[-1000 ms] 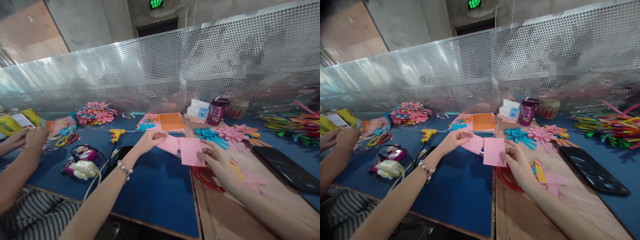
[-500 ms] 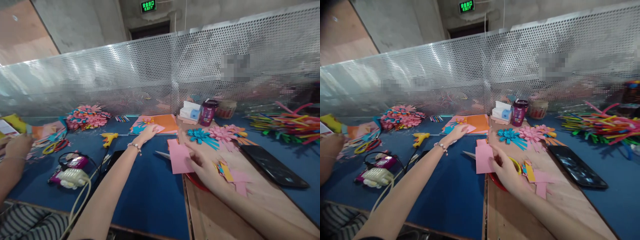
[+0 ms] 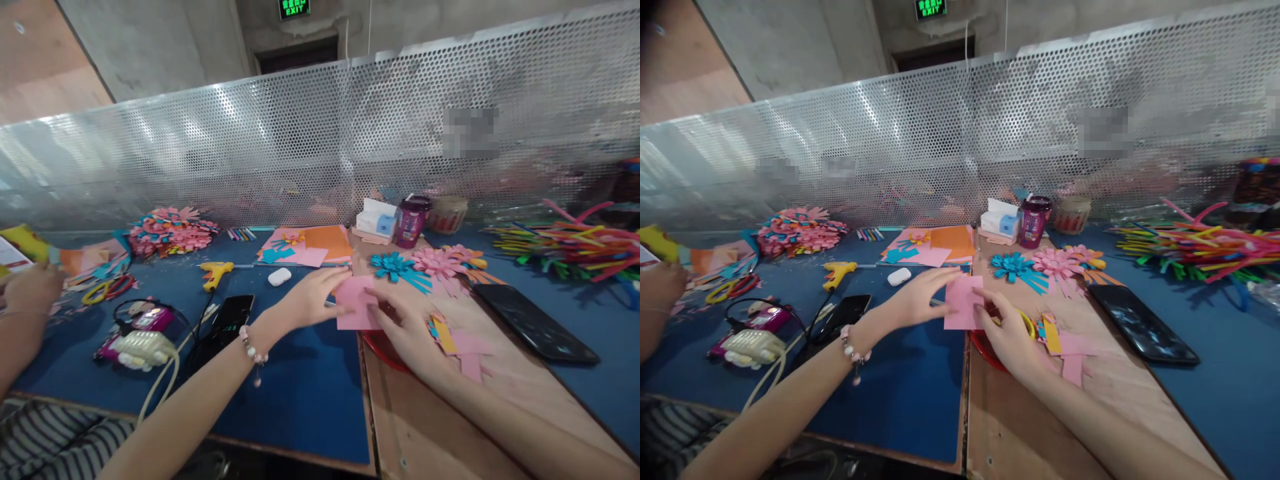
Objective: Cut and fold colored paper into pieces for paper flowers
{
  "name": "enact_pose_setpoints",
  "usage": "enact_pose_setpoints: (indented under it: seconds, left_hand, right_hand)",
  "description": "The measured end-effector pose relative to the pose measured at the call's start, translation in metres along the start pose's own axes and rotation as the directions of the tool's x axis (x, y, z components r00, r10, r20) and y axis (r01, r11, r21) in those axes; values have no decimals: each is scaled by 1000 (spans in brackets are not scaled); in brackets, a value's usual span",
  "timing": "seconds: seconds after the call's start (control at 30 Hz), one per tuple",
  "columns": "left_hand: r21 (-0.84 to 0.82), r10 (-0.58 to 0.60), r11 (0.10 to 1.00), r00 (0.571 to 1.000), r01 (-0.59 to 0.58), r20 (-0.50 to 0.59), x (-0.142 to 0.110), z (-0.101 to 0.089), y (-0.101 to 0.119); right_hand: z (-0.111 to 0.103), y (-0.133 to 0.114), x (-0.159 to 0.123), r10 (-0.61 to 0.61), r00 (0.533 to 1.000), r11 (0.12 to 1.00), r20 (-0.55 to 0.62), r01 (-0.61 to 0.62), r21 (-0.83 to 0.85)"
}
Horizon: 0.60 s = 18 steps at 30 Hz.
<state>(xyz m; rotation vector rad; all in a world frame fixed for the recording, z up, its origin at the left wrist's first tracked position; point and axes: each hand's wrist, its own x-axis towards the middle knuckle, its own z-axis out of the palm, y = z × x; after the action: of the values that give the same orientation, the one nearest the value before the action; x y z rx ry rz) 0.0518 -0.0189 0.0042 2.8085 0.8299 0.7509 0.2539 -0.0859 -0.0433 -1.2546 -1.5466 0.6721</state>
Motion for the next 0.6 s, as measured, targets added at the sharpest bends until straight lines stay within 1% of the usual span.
enact_pose_setpoints:
  seconds: [0.07, 0.1, 0.2, 0.27, 0.33, 0.43, 0.53, 0.6]
  left_hand:
    - [-42, 8, 999, 998, -5, 70, -9, 6, 13]
    - [-76, -6, 997, 996, 13, 94, -14, 9, 18]
    - [-198, -67, 976, 992, 87, 104, -23, 16, 33]
    - [-323, -78, 940, 989, 115, 124, -26, 19, 43]
    - [-433, -118, 884, 981, 174, 153, -26, 21, 51]
    - [-525, -173, 815, 968, 245, 182, -24, 22, 55]
    - [-530, -205, 795, 952, 296, 225, -23, 20, 52]
    - [-532, -233, 775, 938, 340, 258, -23, 18, 49]
  right_hand:
    - [-2, -1, -4, -5, 1000, 999, 5, 5, 32]
    - [-3, -2, -6, -6, 1000, 998, 9, 6, 62]
    - [-5, -3, -13, -2, 1000, 988, -6, 3, 154]
    - [-5, -6, -17, -12, 1000, 983, -18, 15, 183]
    - [-3, -10, -19, -32, 999, 984, -9, 33, 176]
    - [2, -14, -21, -49, 999, 985, 17, 45, 169]
    - [3, -14, -20, -96, 995, 986, 17, 93, 136]
    - [1, -13, -18, -140, 990, 988, 20, 138, 64]
